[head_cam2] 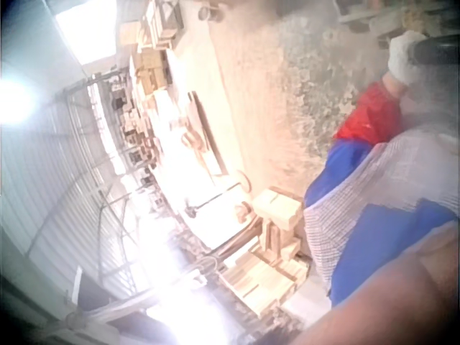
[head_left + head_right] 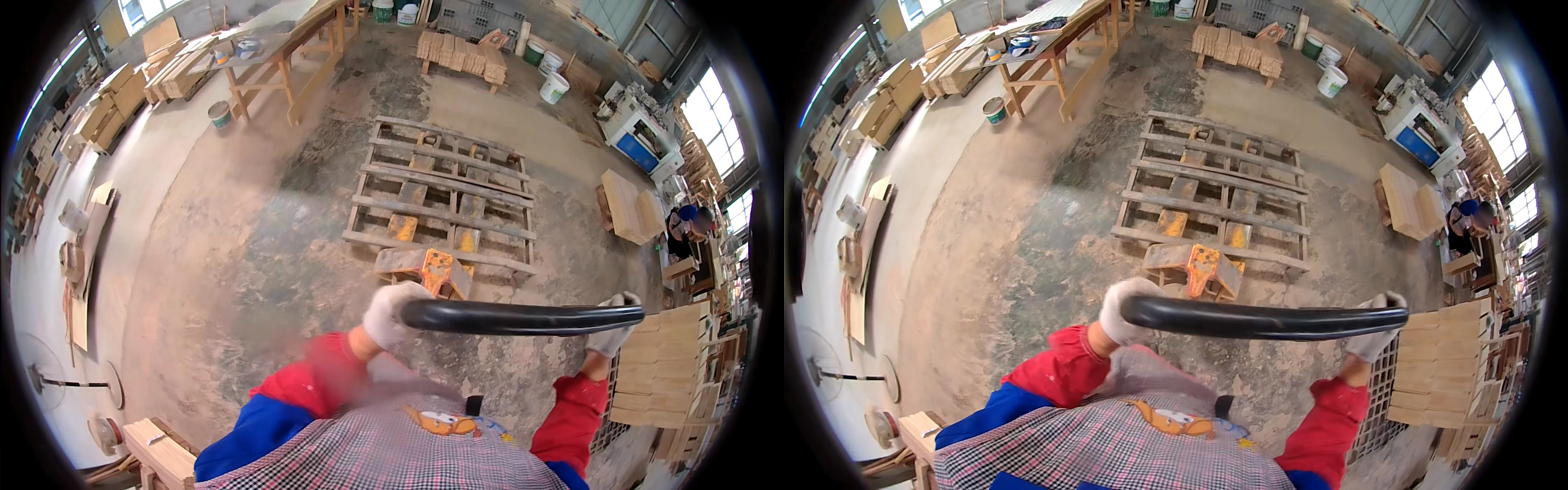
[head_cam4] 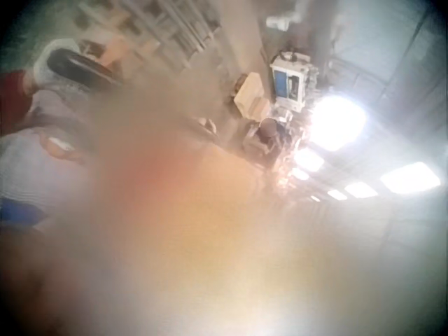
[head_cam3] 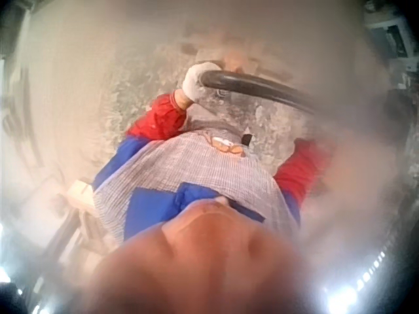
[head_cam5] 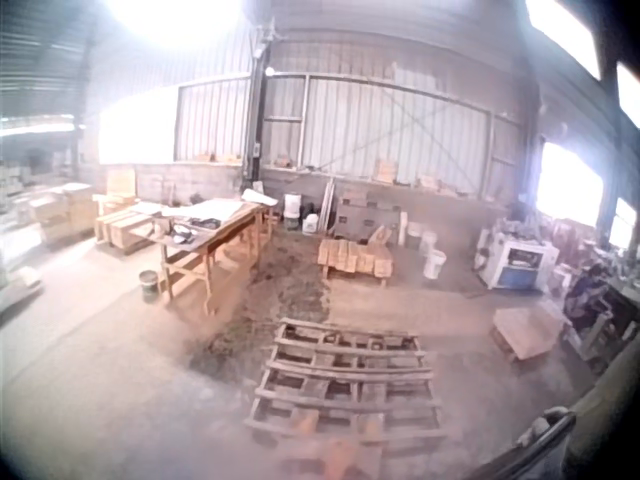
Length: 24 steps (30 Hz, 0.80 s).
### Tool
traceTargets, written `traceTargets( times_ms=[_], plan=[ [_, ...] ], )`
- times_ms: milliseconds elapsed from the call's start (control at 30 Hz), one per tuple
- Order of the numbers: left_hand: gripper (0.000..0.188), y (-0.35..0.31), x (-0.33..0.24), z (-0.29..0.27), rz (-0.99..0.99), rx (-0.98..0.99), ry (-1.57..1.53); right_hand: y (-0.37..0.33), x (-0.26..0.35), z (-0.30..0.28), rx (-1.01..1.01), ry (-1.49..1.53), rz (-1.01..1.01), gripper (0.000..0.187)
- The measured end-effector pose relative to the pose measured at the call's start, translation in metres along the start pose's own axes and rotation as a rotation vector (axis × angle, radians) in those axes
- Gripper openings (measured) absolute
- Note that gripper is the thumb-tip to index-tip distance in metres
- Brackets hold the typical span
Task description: The person pushes a manual pallet jack loaded with wooden boards, unloads several boards onto a stack, and then maneuvers the empty jack to pick up a wooden pallet.
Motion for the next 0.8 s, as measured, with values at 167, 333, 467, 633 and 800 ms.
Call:
traceTargets(
  times_ms=[167,333,467,633,800],
  plan=[
    [0.024,-0.019,0.038,-0.037,-0.286,-0.034,-0.027,-0.057,0.019,-0.008,0.101,0.146,0.012,0.015],
    [0.031,-0.037,0.022,-0.074,-0.152,-0.014,-0.110,-0.141,0.055,-0.012,0.270,0.212,0.085,0.009],
    [0.024,-0.070,0.025,-0.111,-0.295,0.038,-0.239,-0.227,0.136,0.022,0.587,-0.033,0.070,0.027],
    [0.017,-0.120,0.011,-0.165,-0.228,0.123,-0.260,-0.341,0.202,0.087,1.067,-0.425,0.058,0.033],
    [0.016,-0.175,-0.004,-0.210,-0.236,0.336,-0.101,-0.453,0.230,0.156,1.219,-0.529,0.271,0.032]
  ],
)
Point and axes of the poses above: each hand's wrist, its own y-axis towards the middle knuckle, its own z-axis out of the palm, x = y × z, the point moved 10 cm from there along y, towards the middle knuckle, and after that the axes turned 5 degrees about x, right-handed, at the moved point
